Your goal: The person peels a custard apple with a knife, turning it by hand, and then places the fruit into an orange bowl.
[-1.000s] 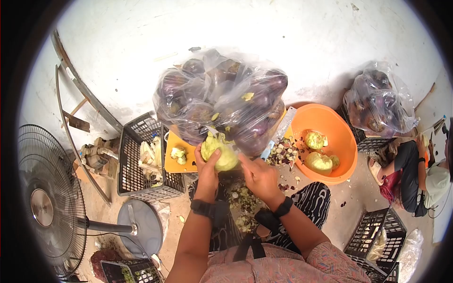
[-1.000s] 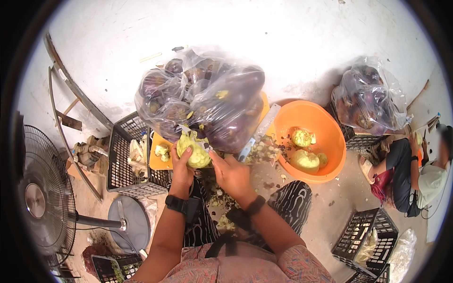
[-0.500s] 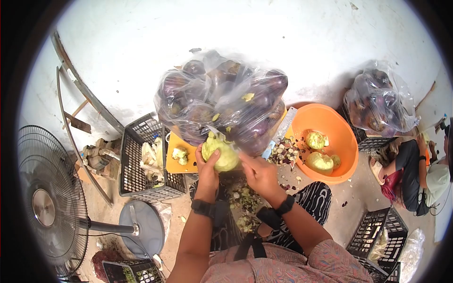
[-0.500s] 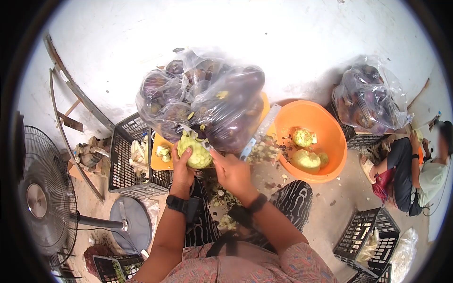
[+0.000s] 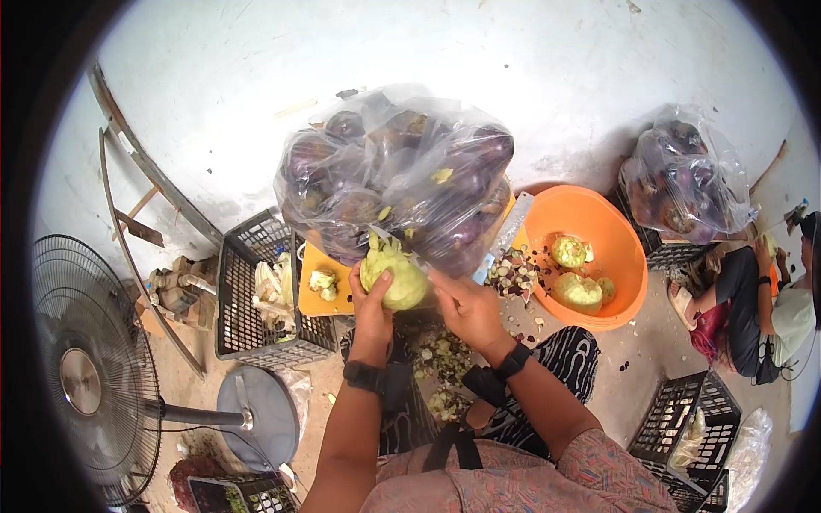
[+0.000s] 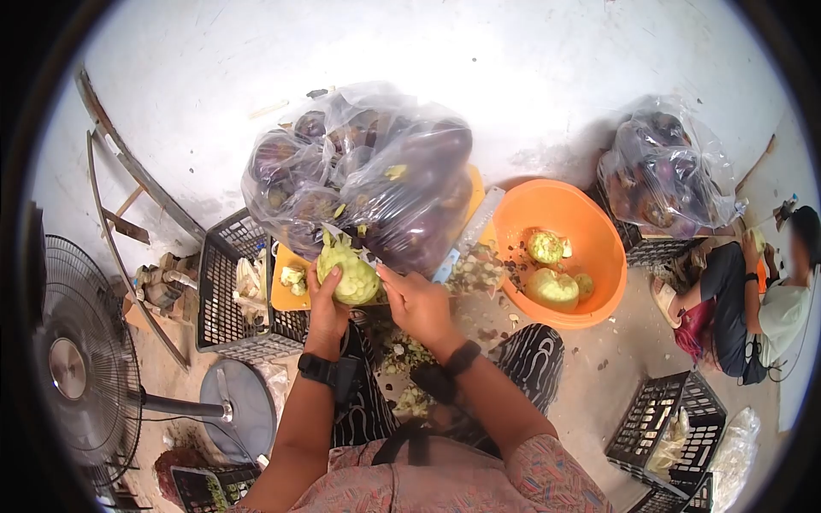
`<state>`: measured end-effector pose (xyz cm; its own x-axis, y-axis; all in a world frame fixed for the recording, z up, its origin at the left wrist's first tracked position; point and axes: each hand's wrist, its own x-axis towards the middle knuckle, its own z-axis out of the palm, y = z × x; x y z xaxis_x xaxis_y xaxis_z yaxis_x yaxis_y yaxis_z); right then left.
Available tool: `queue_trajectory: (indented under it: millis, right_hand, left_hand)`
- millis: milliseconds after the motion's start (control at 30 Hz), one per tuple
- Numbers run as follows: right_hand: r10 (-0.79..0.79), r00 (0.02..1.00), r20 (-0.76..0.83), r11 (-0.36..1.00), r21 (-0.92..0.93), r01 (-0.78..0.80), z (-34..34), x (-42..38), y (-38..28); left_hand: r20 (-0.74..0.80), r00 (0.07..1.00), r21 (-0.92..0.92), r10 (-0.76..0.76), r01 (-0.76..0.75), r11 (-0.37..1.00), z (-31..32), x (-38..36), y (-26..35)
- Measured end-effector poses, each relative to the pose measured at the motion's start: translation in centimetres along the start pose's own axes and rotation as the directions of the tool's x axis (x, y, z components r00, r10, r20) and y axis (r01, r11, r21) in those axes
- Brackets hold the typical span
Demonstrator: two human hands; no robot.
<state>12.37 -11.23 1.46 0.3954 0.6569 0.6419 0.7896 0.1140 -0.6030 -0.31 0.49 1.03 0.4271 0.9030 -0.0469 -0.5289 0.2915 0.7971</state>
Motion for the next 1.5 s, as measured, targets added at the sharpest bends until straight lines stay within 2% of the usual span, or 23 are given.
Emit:
queue_trajectory:
  millis: [33, 100, 333, 400, 633, 700, 800, 933, 1100, 1233, 1300, 1500]
  right_hand:
    - [0.0, 1.0, -0.003, 1.0, 0.0, 0.0, 0.7, 0.3, 0.4]
    - [-0.01, 0.991, -0.13, 0.998, 0.056, 0.017, 2.0, 1.0, 1.3]
    - [0.046, 0.991, -0.124, 0.974, 0.225, -0.017, 0.0, -0.6, -0.1]
    - [-0.006, 1.0, -0.017, 0.994, 0.107, 0.008, -1.4, -1.8, -0.7]
    - [-0.06, 0.998, -0.023, 0.995, 0.084, 0.062, -2.3, -3.2, -0.6]
    - [-0.12, 0.993, -0.001, 0.993, -0.009, 0.12, -2.6, -3.3, -0.9]
    - [-0.141, 0.99, 0.002, 0.99, -0.026, 0.141, -2.4, -3.6, -0.8]
    - [-0.155, 0.988, -0.012, 0.982, -0.109, 0.153, -1.9, -3.5, -0.7]
    - [-0.146, 0.989, -0.035, 0.974, -0.178, 0.138, -0.9, -2.6, -0.8]
    - [-0.096, 0.995, -0.038, 0.987, -0.137, 0.09, -0.6, -2.1, -1.1]
    - [-0.078, 0.993, -0.09, 0.996, -0.056, 0.073, -0.3, -2.4, -1.0]
    - [-0.071, 0.996, -0.06, 0.996, -0.059, 0.068, -0.9, -3.3, -0.7]
  left_hand:
    - [-0.001, 1.0, -0.003, 0.004, -0.004, 1.0, 0.0, 0.0, 0.0]
    - [0.0, 1.0, -0.009, 0.002, -0.002, 1.0, 0.0, 0.0, 0.1]
    - [0.055, 0.996, -0.144, -0.075, 0.082, 0.986, -0.9, 0.3, 0.1]
    - [0.068, 0.995, -0.115, -0.078, 0.085, 0.99, -1.0, 0.3, 0.1]
    - [0.08, 0.992, -0.105, -0.096, 0.104, 0.989, -1.1, 0.3, 0.2]
    - [0.068, 0.993, -0.104, -0.102, 0.108, 0.989, -1.1, 0.2, 0.3]
    - [0.064, 0.992, -0.104, -0.108, 0.114, 0.988, -1.1, 0.2, 0.1]
    - [0.121, 0.987, -0.134, -0.108, 0.124, 0.983, -1.7, 0.7, -0.2]
    - [0.104, 0.989, -0.14, -0.102, 0.116, 0.983, -1.7, 0.7, -0.2]
    - [0.107, 0.99, -0.135, -0.095, 0.109, 0.985, -1.4, 0.5, 0.0]
    - [0.091, 0.991, -0.12, -0.094, 0.104, 0.987, -1.2, 0.3, 0.0]
    - [0.058, 0.993, -0.109, -0.102, 0.108, 0.988, -0.7, 0.1, 0.3]
